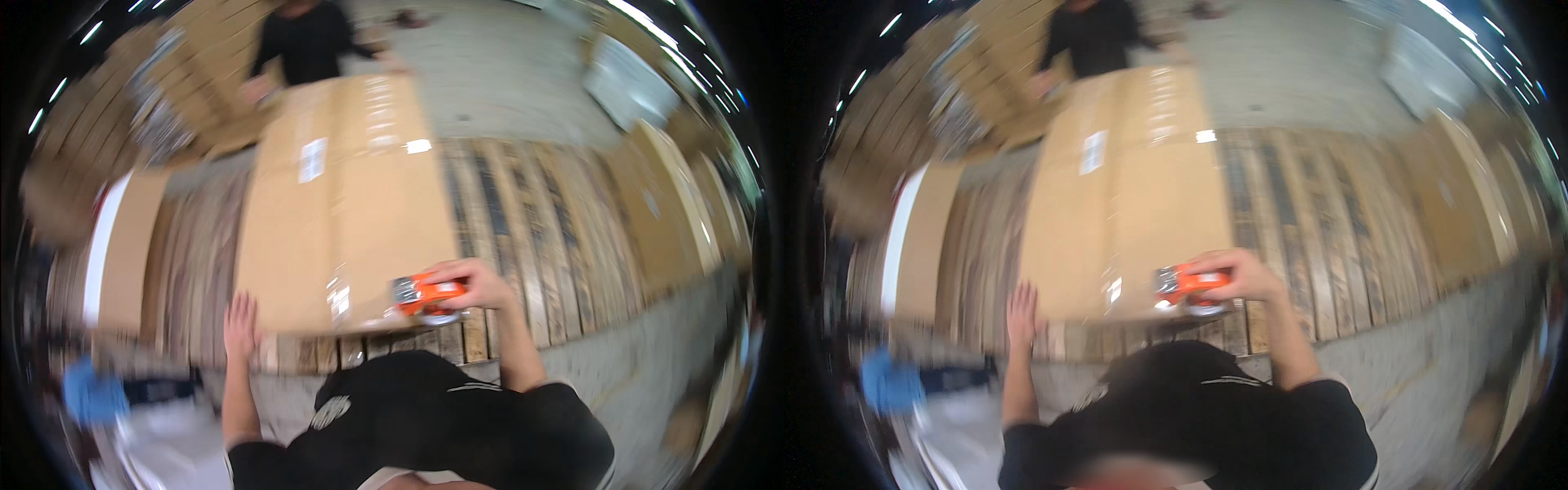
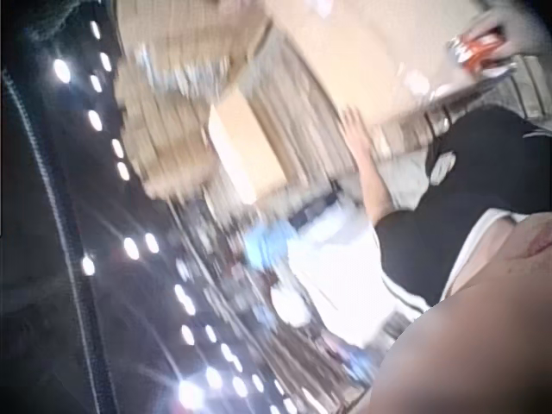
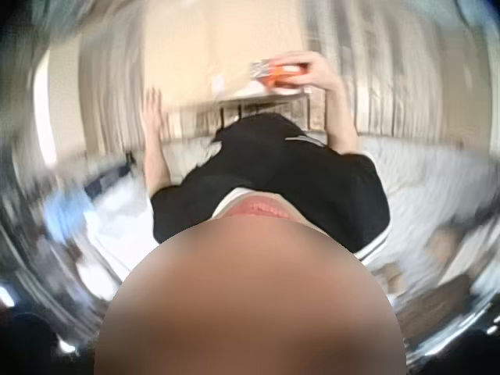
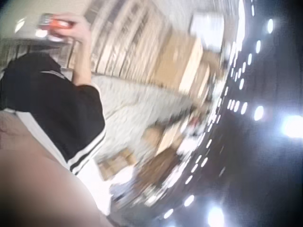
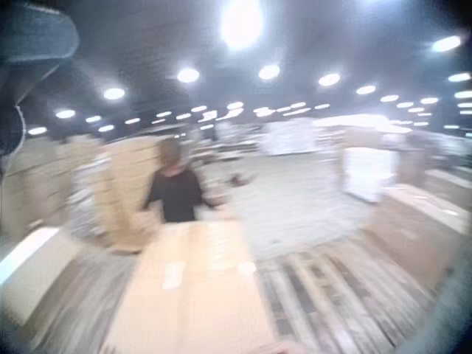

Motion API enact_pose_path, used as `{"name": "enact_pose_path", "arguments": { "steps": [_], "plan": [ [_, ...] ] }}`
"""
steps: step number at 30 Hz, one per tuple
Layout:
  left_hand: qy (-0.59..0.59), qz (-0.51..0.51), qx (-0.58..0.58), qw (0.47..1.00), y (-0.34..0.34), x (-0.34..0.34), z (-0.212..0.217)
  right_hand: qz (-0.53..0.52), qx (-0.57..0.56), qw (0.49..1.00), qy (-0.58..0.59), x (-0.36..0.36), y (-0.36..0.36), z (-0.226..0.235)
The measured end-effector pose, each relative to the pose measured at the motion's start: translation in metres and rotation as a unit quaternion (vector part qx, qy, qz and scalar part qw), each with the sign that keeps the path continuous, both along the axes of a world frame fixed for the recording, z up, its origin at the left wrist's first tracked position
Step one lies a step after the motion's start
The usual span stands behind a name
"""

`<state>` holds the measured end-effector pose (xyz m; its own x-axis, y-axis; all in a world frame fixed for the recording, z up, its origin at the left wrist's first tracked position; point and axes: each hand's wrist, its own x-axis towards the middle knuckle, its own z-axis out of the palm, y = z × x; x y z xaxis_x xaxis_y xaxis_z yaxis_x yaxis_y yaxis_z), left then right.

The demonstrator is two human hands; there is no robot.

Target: The person places white foam inserts into a large cardboard box on a wooden pallet, folds the flaps, and seals the box with packing tape using a handheld tape dispenser. A coworker assists by holding the box and applying tape on the opposite side.

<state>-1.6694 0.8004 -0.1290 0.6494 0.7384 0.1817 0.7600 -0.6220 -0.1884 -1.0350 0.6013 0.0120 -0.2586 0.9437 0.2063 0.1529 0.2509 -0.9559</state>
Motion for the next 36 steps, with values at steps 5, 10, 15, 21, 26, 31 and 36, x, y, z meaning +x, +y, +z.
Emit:
{"name": "enact_pose_path", "arguments": {
  "steps": [5,10,15,21,26,31,36],
  "plan": [
    [-0.005,0.473,0.052,0.88,-0.034,-0.154,-0.002,0.05,-0.118,0.957,0.26,-0.023,0.011,-0.07],
    [-0.355,0.407,0.217,0.813,-0.057,-0.085,-0.01,-0.025,-0.218,0.926,0.308,-0.029,0.012,-0.113],
    [-0.602,0.251,0.101,0.751,-0.013,0.085,-0.028,-0.01,-0.265,0.891,0.367,-0.019,0.03,-0.116],
    [-0.593,0.378,0.065,0.708,-0.016,0.109,0.0,0.027,-0.269,0.891,0.365,-0.018,0.032,-0.112],
    [-0.399,0.521,-0.072,0.751,-0.006,0.099,0.029,0.03,-0.262,0.885,0.383,-0.012,0.029,-0.121],
    [-0.249,0.522,-0.229,0.783,0.017,0.092,0.053,0.03,-0.238,0.86,0.45,-0.035,0.053,-0.135],
    [-0.283,0.537,-0.252,0.753,0.029,0.088,0.069,0.046,-0.227,0.805,0.547,-0.122,0.172,-0.107]
  ]
}}
